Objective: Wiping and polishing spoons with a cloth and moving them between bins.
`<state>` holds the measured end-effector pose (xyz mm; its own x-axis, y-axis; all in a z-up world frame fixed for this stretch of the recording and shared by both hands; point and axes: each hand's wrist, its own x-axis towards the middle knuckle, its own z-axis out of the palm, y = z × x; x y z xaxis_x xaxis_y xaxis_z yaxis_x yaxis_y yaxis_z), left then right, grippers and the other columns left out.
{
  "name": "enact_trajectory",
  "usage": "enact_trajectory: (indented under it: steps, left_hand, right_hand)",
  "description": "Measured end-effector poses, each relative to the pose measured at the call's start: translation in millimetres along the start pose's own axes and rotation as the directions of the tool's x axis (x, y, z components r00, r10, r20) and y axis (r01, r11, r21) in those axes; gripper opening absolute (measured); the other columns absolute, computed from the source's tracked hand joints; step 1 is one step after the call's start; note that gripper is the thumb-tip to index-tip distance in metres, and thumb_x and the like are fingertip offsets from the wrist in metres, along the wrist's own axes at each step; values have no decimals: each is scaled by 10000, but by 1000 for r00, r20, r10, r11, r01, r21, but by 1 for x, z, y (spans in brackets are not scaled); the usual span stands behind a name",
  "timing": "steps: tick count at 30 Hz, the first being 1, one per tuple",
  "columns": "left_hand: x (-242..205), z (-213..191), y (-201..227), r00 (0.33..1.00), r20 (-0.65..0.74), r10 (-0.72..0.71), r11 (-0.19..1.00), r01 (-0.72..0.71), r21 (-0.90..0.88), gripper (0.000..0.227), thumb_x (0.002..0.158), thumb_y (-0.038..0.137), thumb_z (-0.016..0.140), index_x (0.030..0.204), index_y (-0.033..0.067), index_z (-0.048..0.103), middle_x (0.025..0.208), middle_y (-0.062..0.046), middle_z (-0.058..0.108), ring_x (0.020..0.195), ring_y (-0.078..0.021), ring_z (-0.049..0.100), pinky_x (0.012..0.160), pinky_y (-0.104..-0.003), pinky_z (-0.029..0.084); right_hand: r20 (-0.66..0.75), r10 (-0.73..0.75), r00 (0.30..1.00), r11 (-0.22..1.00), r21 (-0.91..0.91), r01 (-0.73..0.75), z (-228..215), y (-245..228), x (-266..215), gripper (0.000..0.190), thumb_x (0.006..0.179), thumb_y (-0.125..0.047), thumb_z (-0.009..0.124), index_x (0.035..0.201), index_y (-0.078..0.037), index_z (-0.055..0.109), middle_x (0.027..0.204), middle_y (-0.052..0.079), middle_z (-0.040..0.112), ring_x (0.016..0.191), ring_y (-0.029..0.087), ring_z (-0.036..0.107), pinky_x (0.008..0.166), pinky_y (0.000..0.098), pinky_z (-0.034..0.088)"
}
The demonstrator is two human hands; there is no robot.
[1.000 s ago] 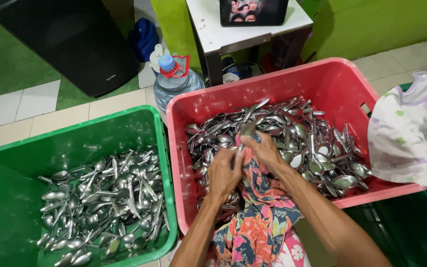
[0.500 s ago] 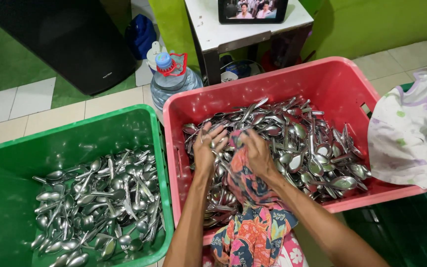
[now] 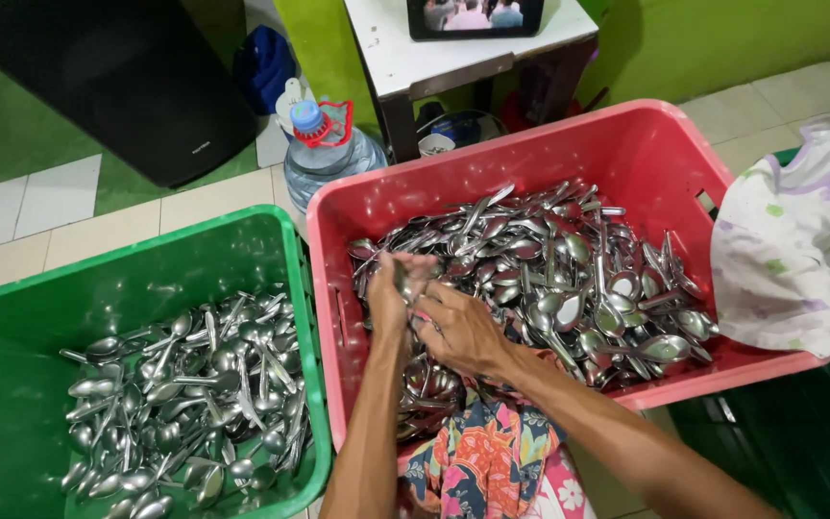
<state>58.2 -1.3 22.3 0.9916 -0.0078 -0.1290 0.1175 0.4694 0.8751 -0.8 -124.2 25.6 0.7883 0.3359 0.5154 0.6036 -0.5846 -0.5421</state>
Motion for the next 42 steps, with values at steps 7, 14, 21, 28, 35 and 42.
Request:
enact_trajectory:
  steps: [7,14,21,28,35,42]
  left_hand:
    - [-37,33,45,993,-80,89,890,-43,454,521,1119,419,274,996,93,661,1023,-156,777,1073,-287,716,1028,-473,491]
    - [-11,4,30,936,-107,336,829,-239,505,502,1123,350,304,861,82,638,568,-86,665,572,-174,665,646,-293,493]
    - [-16,-37,50,991,-14,134,678,-81,730,199,919,307,721,938,119,783,732,-97,725,736,-183,618,714,-387,531]
    - [-44,-30,63,911,-158,381,539,-80,838,95,926,157,626,896,100,695,513,-68,679,595,-267,719,662,-369,546]
    - [-60,-4,48,928,8,373,471,-196,860,122,974,107,536,1011,44,634,785,-242,732,784,-440,732,699,-528,552]
    - [-94,6,93,897,166,409,402,-341,850,123,1049,19,450,1084,34,566,838,-243,745,753,-394,745,695,-505,612]
  right_hand:
    - [159,593,789,612,548,-570,-49,-43,24,318,1006,-376,586,913,-89,684,834,65,668,833,182,645,811,404,519]
    - [669,412,619,512,392,-764,-60,-35,13,258,858,-309,751,774,-68,714,693,70,684,669,191,623,656,334,492]
    - [405,669,624,396,516,-760,-66,29,8,190,709,-202,807,691,-25,740,687,61,606,703,173,595,710,328,466]
    - [-169,725,668,669,405,-623,-54,18,16,383,962,-393,678,668,-148,646,554,34,590,555,176,573,651,337,461]
    - [-70,-221,973,799,-585,140,-1,28,13,426,825,-316,700,1214,-171,605,1010,122,557,910,292,559,749,428,464]
    - [-126,-256,959,770,-626,123,4,79,7,349,763,-253,710,1086,-134,650,950,92,542,849,296,539,710,400,450]
